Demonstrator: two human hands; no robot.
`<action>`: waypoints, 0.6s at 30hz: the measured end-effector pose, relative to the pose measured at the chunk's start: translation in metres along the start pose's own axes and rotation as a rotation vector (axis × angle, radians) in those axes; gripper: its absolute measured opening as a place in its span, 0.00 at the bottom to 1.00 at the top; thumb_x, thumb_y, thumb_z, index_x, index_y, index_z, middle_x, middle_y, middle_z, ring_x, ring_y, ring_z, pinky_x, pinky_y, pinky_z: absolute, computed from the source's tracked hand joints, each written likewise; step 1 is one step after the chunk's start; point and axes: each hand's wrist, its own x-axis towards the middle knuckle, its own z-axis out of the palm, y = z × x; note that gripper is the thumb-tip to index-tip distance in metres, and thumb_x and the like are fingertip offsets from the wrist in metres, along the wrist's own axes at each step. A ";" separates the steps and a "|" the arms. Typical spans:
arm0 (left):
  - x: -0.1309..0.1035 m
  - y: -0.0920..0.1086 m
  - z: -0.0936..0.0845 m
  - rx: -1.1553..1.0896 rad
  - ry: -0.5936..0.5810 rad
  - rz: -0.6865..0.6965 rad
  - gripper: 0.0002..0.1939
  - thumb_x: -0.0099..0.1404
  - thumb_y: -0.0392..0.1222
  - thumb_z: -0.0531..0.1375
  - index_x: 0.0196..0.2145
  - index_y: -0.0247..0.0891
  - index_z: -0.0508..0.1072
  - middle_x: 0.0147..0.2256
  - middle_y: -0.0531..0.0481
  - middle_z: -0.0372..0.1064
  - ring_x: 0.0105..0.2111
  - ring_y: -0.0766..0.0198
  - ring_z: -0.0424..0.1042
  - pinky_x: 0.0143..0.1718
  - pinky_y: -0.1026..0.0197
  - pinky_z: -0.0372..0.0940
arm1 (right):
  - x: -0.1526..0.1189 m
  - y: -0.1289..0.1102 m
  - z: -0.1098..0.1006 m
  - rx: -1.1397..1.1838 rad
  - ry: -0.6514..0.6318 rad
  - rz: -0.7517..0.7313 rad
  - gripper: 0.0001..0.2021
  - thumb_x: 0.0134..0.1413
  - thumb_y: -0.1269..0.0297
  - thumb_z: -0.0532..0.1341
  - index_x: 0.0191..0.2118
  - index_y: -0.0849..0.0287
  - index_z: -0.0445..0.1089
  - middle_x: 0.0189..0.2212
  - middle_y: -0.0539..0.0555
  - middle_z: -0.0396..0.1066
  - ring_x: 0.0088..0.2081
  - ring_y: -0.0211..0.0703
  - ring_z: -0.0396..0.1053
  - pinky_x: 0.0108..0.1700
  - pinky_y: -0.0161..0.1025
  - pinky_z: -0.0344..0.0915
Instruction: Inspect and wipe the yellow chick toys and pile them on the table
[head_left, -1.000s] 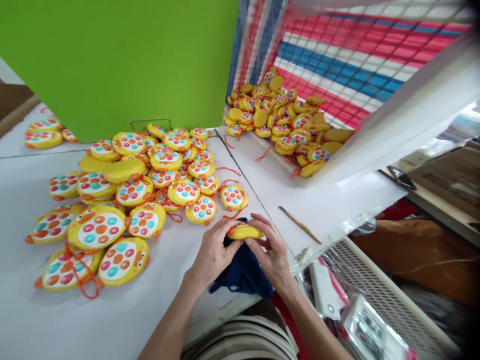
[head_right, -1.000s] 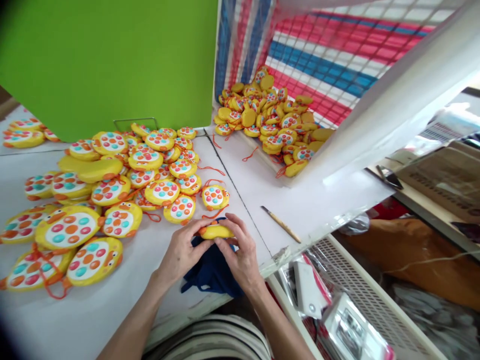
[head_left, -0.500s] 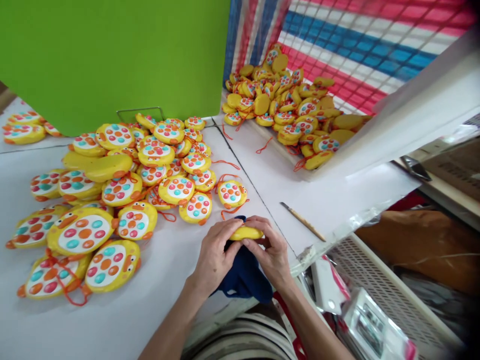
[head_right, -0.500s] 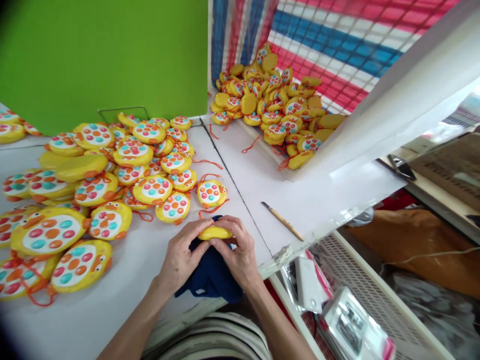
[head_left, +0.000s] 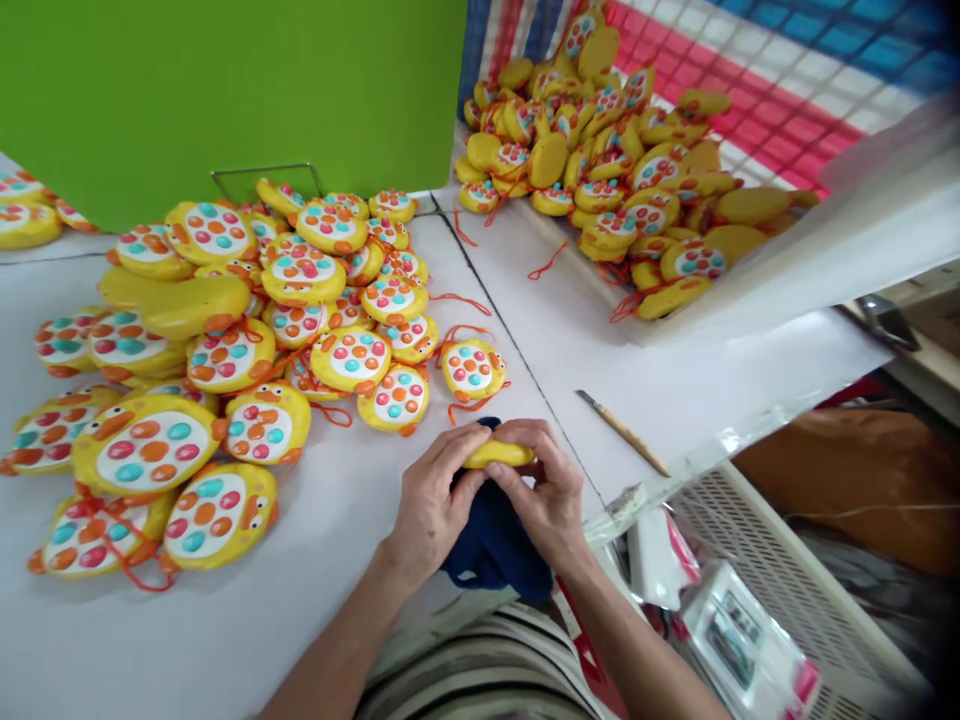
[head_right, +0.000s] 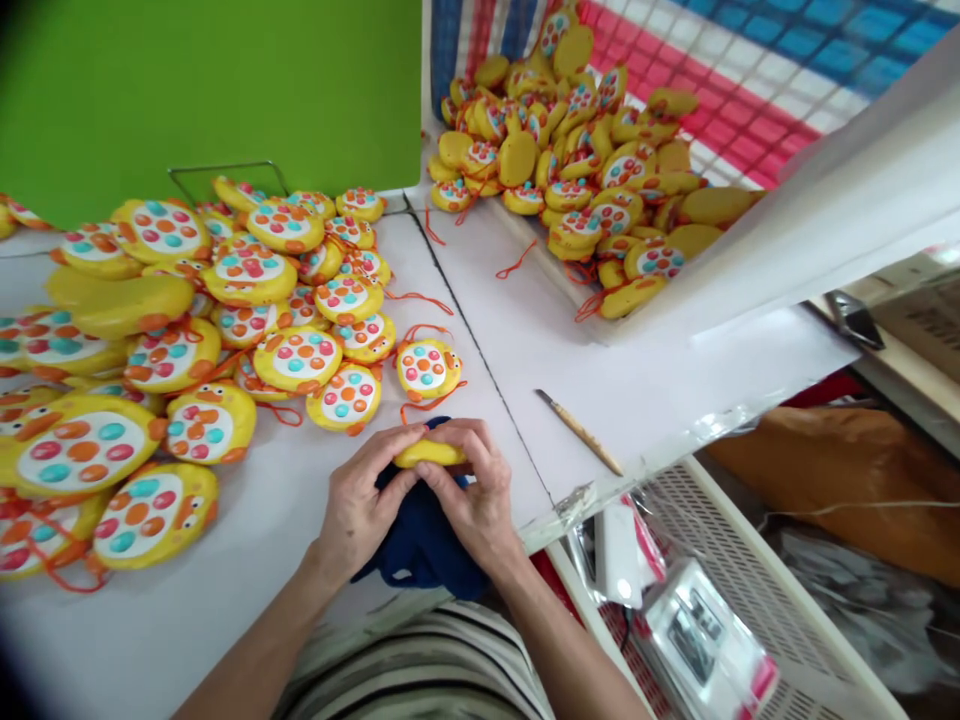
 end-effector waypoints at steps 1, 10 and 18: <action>-0.001 -0.002 0.000 0.007 0.003 0.019 0.15 0.63 0.34 0.55 0.48 0.42 0.70 0.47 0.48 0.70 0.48 0.62 0.69 0.52 0.61 0.62 | 0.000 -0.001 0.001 -0.011 0.002 0.001 0.08 0.53 0.65 0.63 0.40 0.55 0.69 0.38 0.54 0.65 0.39 0.38 0.67 0.30 0.28 0.68; -0.005 -0.006 0.008 0.020 0.011 0.089 0.27 0.59 0.35 0.59 0.56 0.40 0.58 0.54 0.44 0.60 0.56 0.58 0.58 0.58 0.52 0.56 | -0.003 0.007 -0.001 0.130 0.155 0.071 0.11 0.48 0.61 0.65 0.39 0.58 0.69 0.37 0.54 0.68 0.36 0.38 0.69 0.32 0.30 0.71; 0.003 -0.006 -0.008 -0.651 -0.073 -0.496 0.29 0.61 0.60 0.53 0.49 0.32 0.66 0.27 0.47 0.69 0.25 0.64 0.70 0.23 0.65 0.64 | -0.003 -0.001 -0.002 0.307 0.265 0.025 0.12 0.46 0.65 0.66 0.39 0.59 0.69 0.40 0.57 0.69 0.39 0.42 0.70 0.33 0.31 0.72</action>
